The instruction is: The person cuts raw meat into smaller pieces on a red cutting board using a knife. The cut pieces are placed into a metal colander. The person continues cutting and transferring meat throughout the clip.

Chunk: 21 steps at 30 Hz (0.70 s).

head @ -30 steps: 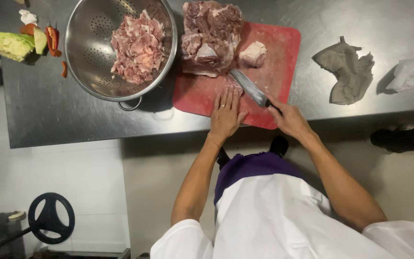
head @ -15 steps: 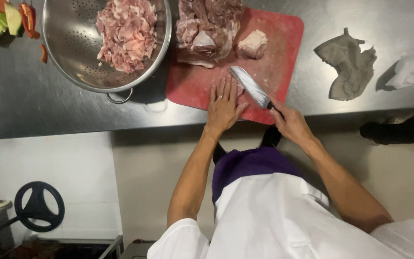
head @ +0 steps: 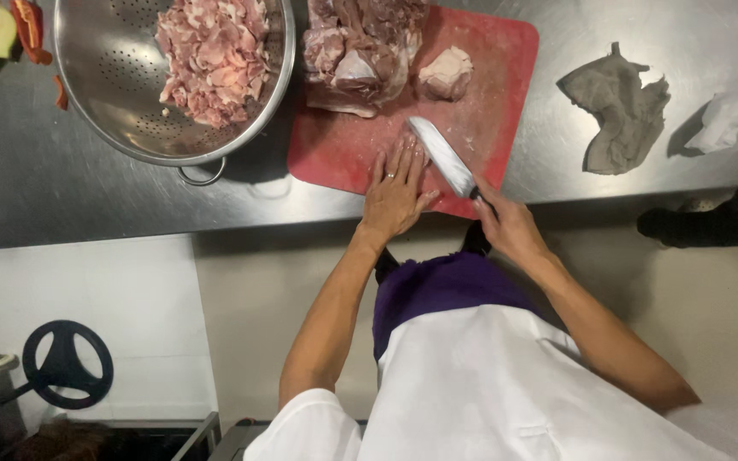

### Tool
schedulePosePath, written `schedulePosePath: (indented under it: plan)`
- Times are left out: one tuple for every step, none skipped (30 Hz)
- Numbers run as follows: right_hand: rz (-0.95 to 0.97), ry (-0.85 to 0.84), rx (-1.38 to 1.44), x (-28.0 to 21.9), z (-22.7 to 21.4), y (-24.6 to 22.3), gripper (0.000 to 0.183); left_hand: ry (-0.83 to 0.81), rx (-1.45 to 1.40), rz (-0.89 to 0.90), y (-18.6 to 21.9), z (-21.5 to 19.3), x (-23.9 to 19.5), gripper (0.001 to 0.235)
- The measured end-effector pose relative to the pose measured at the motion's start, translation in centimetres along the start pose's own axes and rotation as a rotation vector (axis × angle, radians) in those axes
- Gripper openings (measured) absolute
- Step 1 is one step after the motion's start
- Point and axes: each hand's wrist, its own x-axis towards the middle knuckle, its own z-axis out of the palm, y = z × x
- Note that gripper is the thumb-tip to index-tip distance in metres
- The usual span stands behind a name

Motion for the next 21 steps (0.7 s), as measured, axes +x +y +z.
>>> schedulePosePath:
  plan:
    - [0.017, -0.002, -0.001, 0.8, 0.8, 0.3, 0.048, -0.009, 0.019, 0.007, -0.1, 0.1, 0.1, 0.085]
    - [0.035, -0.005, -0.003, 2.6, 1.8, 0.5, 0.048, -0.018, 0.038, 0.014, -0.1, 0.1, 0.1, 0.084]
    - [0.051, -0.003, -0.001, 4.0, 2.6, 0.7, 0.048, -0.025, 0.025, 0.007, -0.1, 0.1, 0.1, 0.084]
    - [-0.024, 0.032, -0.006, 4.7, 3.1, 0.8, 0.047, -0.032, 0.011, 0.0, -0.1, 0.1, 0.2, 0.085]
    - [-0.1, 0.063, -0.012, 5.2, 3.4, 0.7, 0.047, -0.039, -0.003, -0.01, 0.0, 0.1, 0.1, 0.085]
    - [-0.176, 0.093, -0.018, 5.4, 3.5, 0.6, 0.047, -0.023, -0.002, -0.002, -0.1, 0.0, 0.1, 0.085]
    - [-0.099, 0.052, 0.003, 4.6, 3.0, 0.4, 0.046, -0.005, -0.003, 0.003, 0.0, 0.0, 0.1, 0.085]
    - [-0.021, 0.011, 0.024, 3.0, 2.0, 0.1, 0.046, 0.013, -0.005, 0.008, 0.0, -0.1, 0.0, 0.085]
    - [0.046, -0.033, 0.046, 2.1, 1.3, -0.5, 0.046, -0.021, -0.004, 0.003, -0.1, -0.3, 0.3, 0.088]
    - [0.239, -0.1, 0.052, 1.5, 0.9, -1.1, 0.049, -0.055, -0.004, -0.003, -0.1, -0.4, 0.5, 0.09]
    - [0.441, -0.171, 0.057, 0.2, 0.3, -1.6, 0.053, -0.096, -0.009, -0.011, 0.1, -0.3, 0.3, 0.092]
    - [0.644, -0.241, 0.06, -0.5, 0.0, -1.8, 0.057, -0.079, -0.022, -0.011, -0.1, -0.4, 0.1, 0.092]
    - [0.475, -0.184, 0.054, 0.1, 0.6, -1.5, 0.054, -0.065, -0.037, 0.001, -0.3, -0.3, 0.1, 0.093]
    - [0.306, -0.126, 0.049, 1.3, 1.5, -1.0, 0.051, -0.05, -0.051, 0.012, -0.3, -0.2, 0.1, 0.093]
    - [0.132, -0.064, 0.046, 2.5, 2.1, -0.4, 0.048, -0.063, -0.034, 0.009, -0.4, -0.2, 0.3, 0.091]
    - [0.056, -0.021, 0.05, 3.6, 2.8, 0.2, 0.048, -0.076, -0.016, 0.006, -0.5, -0.2, 0.4, 0.09]
    - [-0.014, 0.025, 0.053, 4.4, 3.8, 0.5, 0.048, -0.093, -0.002, 0.009, -0.3, 0.0, 0.5, 0.088]
    - [-0.084, 0.072, 0.054, 4.7, 4.4, 0.8, 0.047, -0.103, -0.005, 0.008, -0.2, 0.0, 0.3, 0.089]
    - [-0.112, 0.073, 0.058, 4.4, 4.1, 1.2, 0.048, -0.107, -0.009, 0.0, -0.2, 0.0, 0.3, 0.09]
    - [-0.139, 0.075, 0.061, 3.7, 3.6, 1.3, 0.048, -0.112, -0.013, -0.007, -0.3, -0.1, 0.3, 0.091]
    - [-0.17, 0.069, 0.07, 2.9, 3.5, 1.0, 0.048, -0.125, -0.011, -0.007, -0.2, -0.2, 0.3, 0.091]
